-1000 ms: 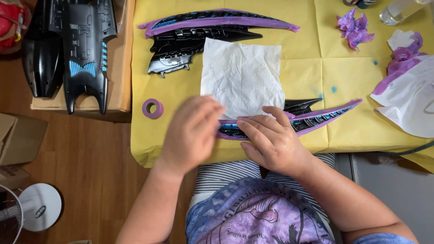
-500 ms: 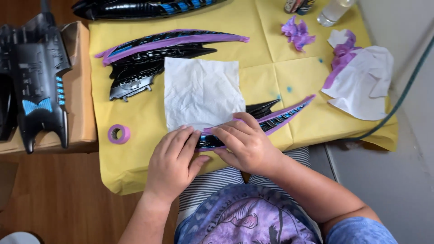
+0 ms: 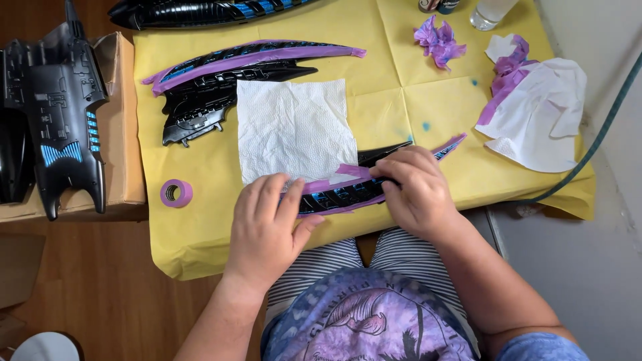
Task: Applying masking tape and paper towels to a prop piece to prepare it for painting or finishing.
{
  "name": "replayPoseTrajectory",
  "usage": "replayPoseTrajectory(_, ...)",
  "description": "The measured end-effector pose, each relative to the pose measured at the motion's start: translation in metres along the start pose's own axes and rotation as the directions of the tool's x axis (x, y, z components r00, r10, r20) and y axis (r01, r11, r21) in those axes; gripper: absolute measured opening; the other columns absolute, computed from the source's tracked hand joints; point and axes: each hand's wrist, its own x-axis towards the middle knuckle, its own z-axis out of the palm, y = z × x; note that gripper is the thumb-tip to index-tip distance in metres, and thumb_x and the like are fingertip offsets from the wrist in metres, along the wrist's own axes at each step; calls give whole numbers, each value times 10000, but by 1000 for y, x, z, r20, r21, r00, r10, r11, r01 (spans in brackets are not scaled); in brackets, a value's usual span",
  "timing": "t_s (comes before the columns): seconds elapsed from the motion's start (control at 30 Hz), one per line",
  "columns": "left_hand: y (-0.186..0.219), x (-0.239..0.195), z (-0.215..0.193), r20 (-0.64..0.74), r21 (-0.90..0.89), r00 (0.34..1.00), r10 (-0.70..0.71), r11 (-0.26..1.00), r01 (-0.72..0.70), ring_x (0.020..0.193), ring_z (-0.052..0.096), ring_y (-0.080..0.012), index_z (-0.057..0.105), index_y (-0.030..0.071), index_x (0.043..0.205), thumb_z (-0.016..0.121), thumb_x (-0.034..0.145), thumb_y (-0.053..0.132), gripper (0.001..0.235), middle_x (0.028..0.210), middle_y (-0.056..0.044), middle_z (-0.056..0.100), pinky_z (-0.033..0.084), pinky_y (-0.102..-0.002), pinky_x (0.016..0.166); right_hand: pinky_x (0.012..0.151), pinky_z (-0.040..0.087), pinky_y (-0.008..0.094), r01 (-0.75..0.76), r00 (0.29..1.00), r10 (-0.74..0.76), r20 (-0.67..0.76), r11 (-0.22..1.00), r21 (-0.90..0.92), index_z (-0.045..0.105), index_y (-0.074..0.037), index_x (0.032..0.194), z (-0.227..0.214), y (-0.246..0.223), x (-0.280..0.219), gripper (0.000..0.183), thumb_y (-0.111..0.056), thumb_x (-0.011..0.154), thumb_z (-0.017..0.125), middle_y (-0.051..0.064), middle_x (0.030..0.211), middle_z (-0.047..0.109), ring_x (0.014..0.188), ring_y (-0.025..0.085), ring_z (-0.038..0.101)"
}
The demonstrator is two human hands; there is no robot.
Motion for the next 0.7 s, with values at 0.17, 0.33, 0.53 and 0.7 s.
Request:
replayPoseTrajectory(0.17, 13, 9, 2, 104, -37, 994, 39, 999, -35, 1198, 580, -358, 653, 72, 1312, 441, 1027, 605, 640, 1254, -181, 594, 502, -484, 966, 922, 535, 539, 25, 996, -25, 87, 1000, 9, 703, 55, 1151, 5, 1, 3, 256, -97, 1006, 559, 115, 902, 743, 867, 329, 703)
replayPoseTrajectory(0.33, 15, 6, 4, 157, -37, 988, 8, 999, -2, 1225, 561, -345, 650, 85, 1327, 420, 1021, 639, 674, 1271, -177, 592, 469, -483, 992, 961, 504, 545, 15, 985, -16, 175, 1000, 5, 692, 56, 1177, -2, 5, 3, 274, -112, 1016, 546, 133, 907, 733, 864, 328, 692)
replayPoseTrajectory(0.53, 15, 2, 5, 151, -46, 988, -18, 999, 25, 1214, 562, -341, 640, 98, 1355, 395, 1009, 671, 713, 1284, -176, 589, 462, -489, 1002, 976, 493, 546, -33, 980, 21, 196, 998, 55, 667, 63, 1212, -13, 13, 1, 281, -79, 1016, 524, 112, 962, 756, 898, 329, 687)
replayPoseTrajectory(0.7, 16, 2, 5, 146, -64, 989, -33, 997, 43, 1195, 572, -343, 639, 106, 1363, 412, 999, 684, 720, 1292, -174, 590, 460, -500, 1003, 957, 505, 568, -57, 979, 31, 199, 990, 125, 659, 70, 1225, -9, 10, 3, 301, -65, 981, 548, 112, 974, 758, 931, 344, 695)
